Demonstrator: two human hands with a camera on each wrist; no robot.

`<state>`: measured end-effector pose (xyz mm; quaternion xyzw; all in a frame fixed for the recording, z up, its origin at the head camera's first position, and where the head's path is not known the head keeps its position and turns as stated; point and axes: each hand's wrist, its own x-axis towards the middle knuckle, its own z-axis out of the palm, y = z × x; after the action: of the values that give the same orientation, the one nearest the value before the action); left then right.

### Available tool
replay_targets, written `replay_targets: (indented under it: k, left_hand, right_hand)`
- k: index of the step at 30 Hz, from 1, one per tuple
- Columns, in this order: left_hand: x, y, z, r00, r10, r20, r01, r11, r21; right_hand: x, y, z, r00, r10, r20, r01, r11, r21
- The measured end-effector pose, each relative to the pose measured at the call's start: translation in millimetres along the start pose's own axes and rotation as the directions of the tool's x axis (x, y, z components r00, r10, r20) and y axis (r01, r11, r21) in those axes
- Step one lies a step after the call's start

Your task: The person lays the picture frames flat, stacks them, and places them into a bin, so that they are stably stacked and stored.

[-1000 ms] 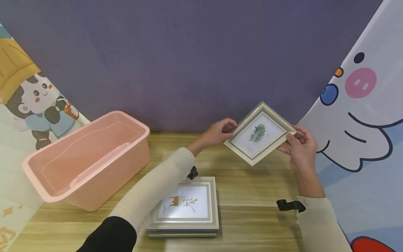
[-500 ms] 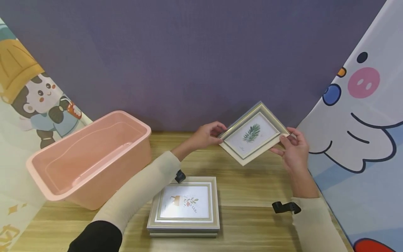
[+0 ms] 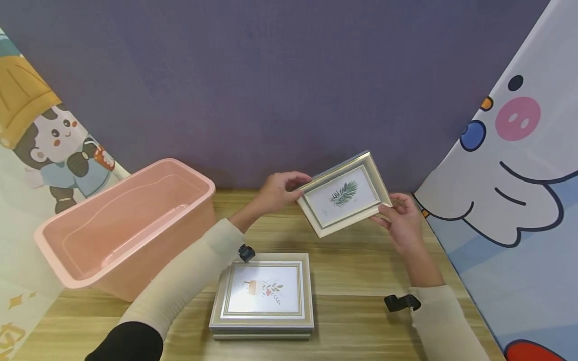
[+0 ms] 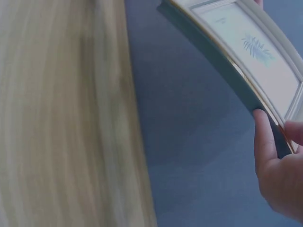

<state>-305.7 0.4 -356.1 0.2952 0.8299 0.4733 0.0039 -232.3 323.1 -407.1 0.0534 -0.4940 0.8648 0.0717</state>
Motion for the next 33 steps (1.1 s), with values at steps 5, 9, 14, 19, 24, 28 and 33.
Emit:
replay_targets:
  k: [5,9,14,19,24,28,33]
  left_hand:
    - [-5.3,1.8,-15.3,0.998,0.041,-0.047,-0.034,0.991,0.133]
    - [-10.2,5.7,-27.4,0.995,0.070,-0.064,-0.054,0.973,0.226]
    - [-15.1,10.5,-40.8,0.992,0.101,-0.071,-0.079,0.962,0.263]
    - [-20.4,10.6,-49.7,0.989,0.132,-0.061,-0.106,0.941,0.322]
    - [-25.1,10.3,-55.5,0.987,0.157,-0.039,-0.128,0.903,0.410]
    - [-28.7,10.8,-59.2,0.987,0.158,-0.016,-0.135,0.885,0.445]
    - [-31.9,8.6,-61.0,0.987,0.163,0.002,-0.146,0.880,0.452]
  right_hand:
    - [1.3,14.3,3.1,0.999,-0.019,0.031,0.022,0.996,-0.091]
    - [2.1,23.2,6.3,0.998,-0.017,0.055,0.025,0.987,-0.161]
    - [0.4,31.2,9.4,0.994,0.045,0.100,-0.011,0.948,-0.317]
    - [-0.4,42.0,15.7,0.990,0.088,0.106,-0.019,0.848,-0.530]
    - [1.6,49.5,23.3,0.992,0.052,0.114,0.046,0.692,-0.721]
    - [4.6,49.5,32.3,0.992,0.017,0.126,0.092,0.591,-0.802]
    - [9.2,45.0,44.3,0.987,-0.026,0.161,0.134,0.695,-0.707]
